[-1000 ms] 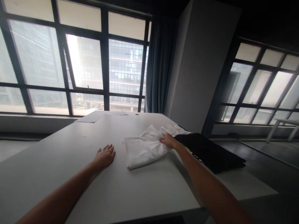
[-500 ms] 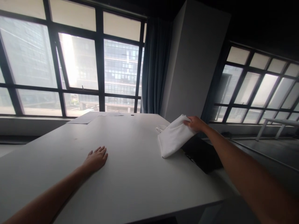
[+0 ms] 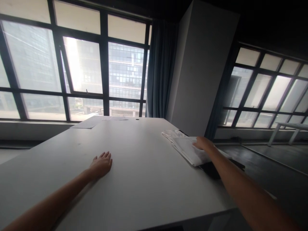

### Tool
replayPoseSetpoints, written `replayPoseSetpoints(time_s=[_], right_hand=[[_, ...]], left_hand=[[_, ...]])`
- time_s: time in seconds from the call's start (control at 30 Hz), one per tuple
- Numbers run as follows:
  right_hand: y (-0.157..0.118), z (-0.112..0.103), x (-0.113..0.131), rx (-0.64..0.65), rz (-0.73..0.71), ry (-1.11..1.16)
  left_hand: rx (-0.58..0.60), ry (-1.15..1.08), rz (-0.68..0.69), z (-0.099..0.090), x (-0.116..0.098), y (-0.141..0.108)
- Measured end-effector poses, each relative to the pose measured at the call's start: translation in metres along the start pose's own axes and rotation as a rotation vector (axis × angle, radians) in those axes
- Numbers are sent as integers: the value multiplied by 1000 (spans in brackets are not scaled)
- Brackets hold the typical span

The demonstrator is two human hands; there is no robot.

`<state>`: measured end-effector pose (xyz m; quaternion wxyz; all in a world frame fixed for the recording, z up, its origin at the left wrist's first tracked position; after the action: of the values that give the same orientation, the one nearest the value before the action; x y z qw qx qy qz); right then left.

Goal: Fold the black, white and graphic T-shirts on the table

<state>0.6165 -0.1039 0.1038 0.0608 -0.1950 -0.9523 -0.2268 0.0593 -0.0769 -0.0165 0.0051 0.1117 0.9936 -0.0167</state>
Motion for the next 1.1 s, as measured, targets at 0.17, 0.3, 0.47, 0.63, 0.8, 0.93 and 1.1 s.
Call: replayPoseSetpoints(time_s=[0.17, 0.3, 0.47, 0.63, 0.8, 0.93, 1.1], right_hand=[[-69, 58, 167, 346, -359, -6], [-116, 78, 251, 496, -531, 121], [-133, 105, 279, 506, -556, 185], [-145, 132, 281, 475, -514, 216], [-148, 136, 279, 469, -503, 218], [-148, 135, 280, 469, -516, 221], [-151, 123, 280, 427, -556, 186]], left_hand=[[67, 26, 114, -16, -22, 23], [-22, 13, 193, -26, -54, 29], [-120, -7, 211, -18, -78, 25], [-61, -84, 163, 6, -77, 28], [-82, -100, 162, 9, -76, 29], [-73, -109, 162, 9, -76, 30], [-111, -128, 184, 3, -75, 26]])
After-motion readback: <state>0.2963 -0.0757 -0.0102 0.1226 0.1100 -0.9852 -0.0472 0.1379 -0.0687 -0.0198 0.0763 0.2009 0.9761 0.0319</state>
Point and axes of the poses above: each hand's wrist, its own y-axis towards the middle knuckle, its own z-axis out of the palm, x = y × z, the point moved 7 cm from there along y, towards the middle knuckle, and after that the axes turned 2 degrees about x, right-handed, at the moved point
